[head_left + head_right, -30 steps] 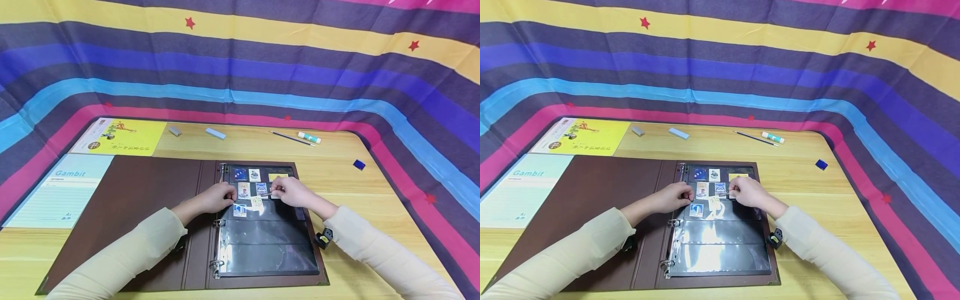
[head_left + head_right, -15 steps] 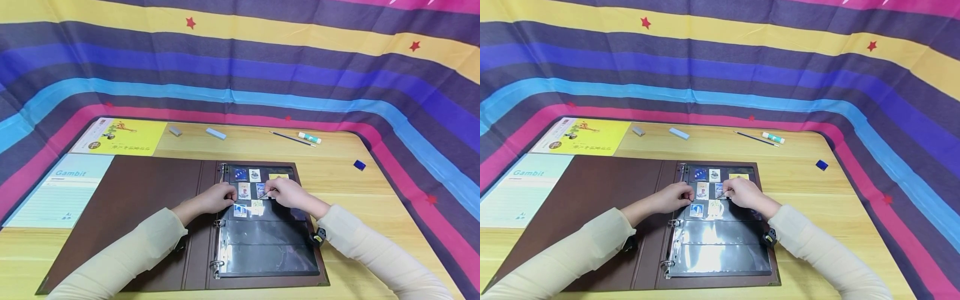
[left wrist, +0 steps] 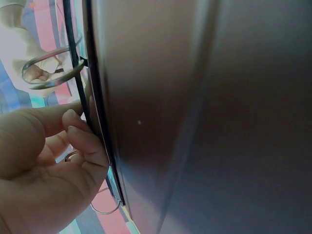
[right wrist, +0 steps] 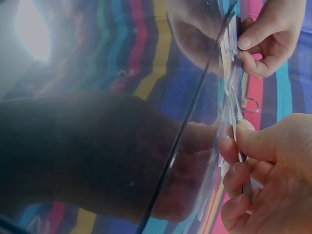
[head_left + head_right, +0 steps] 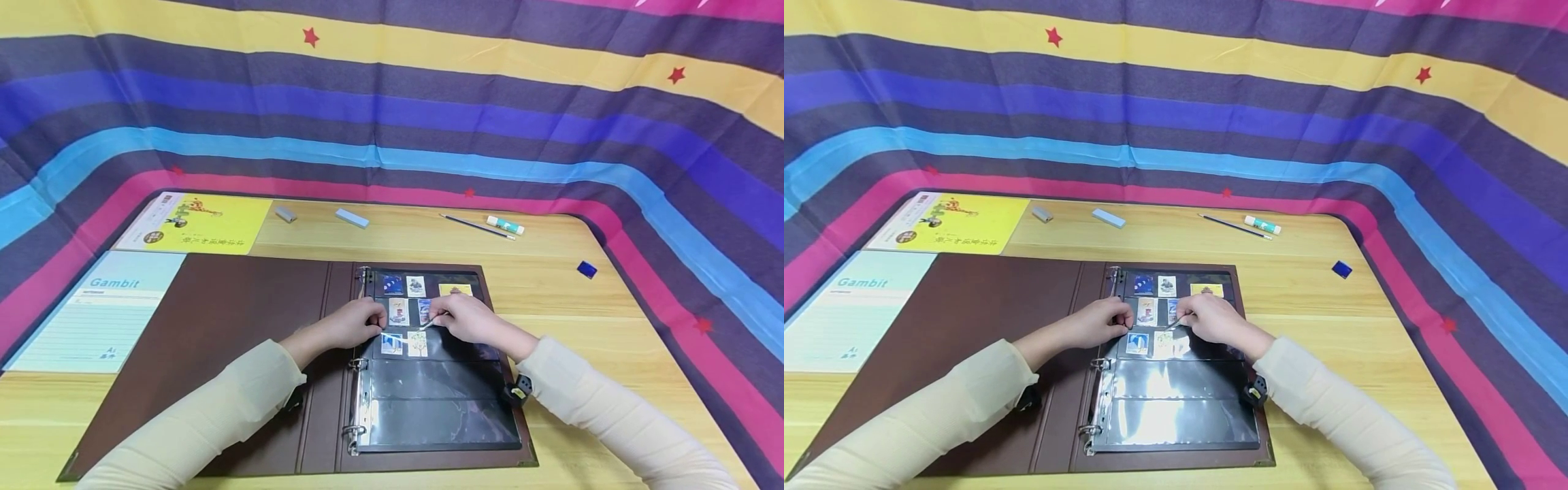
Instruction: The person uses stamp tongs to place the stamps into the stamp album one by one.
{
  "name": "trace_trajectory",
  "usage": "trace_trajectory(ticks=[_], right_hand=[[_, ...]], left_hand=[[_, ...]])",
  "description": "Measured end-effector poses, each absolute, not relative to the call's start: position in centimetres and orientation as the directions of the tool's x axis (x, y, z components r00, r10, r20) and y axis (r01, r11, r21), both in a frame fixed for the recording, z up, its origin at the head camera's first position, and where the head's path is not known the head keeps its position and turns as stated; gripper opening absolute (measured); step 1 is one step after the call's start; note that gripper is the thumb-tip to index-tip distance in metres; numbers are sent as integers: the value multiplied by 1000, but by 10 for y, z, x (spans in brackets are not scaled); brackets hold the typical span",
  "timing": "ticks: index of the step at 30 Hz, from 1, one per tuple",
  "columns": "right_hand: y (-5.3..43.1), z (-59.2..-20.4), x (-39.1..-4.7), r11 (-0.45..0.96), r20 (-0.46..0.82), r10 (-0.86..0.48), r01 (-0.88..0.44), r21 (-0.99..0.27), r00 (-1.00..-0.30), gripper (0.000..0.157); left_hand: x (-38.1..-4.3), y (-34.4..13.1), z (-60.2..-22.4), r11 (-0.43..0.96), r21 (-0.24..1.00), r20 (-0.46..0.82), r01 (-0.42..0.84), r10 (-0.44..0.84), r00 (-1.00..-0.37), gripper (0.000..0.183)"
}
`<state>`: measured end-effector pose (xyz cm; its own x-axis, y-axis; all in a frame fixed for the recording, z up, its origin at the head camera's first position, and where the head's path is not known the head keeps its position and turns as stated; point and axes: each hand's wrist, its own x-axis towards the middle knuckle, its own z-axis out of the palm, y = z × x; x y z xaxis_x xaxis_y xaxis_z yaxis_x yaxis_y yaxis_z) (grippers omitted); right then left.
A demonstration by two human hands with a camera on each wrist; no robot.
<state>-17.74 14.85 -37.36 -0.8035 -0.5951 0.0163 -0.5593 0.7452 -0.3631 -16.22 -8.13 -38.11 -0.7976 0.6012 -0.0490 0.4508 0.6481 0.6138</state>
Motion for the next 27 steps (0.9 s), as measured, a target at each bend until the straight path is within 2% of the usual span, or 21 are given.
trace_trajectory(ticks=[6,10,17,23,27], right_hand=[[166,-370,-186,714,102,-552,-532,-455,-828,2],[196,-364,-197,703,128,-472,-460,-543,-872,4],[274,-359,-215,792,157,-203,-256,-553,-967,15],[348,-376,-227,847,204,43,-72,-526,-978,25],[376,-378,-225,863,134,197,107,-494,-971,26]], left_hand=[[-162,-81,-382,648,610,-44,456,602,-798,11],[-162,-81,-381,648,614,-49,450,601,-798,11],[-161,-81,-380,654,616,-55,440,593,-803,10],[-161,-81,-381,653,608,-49,451,598,-800,11],[-161,-81,-381,649,611,-45,454,601,-798,10]])
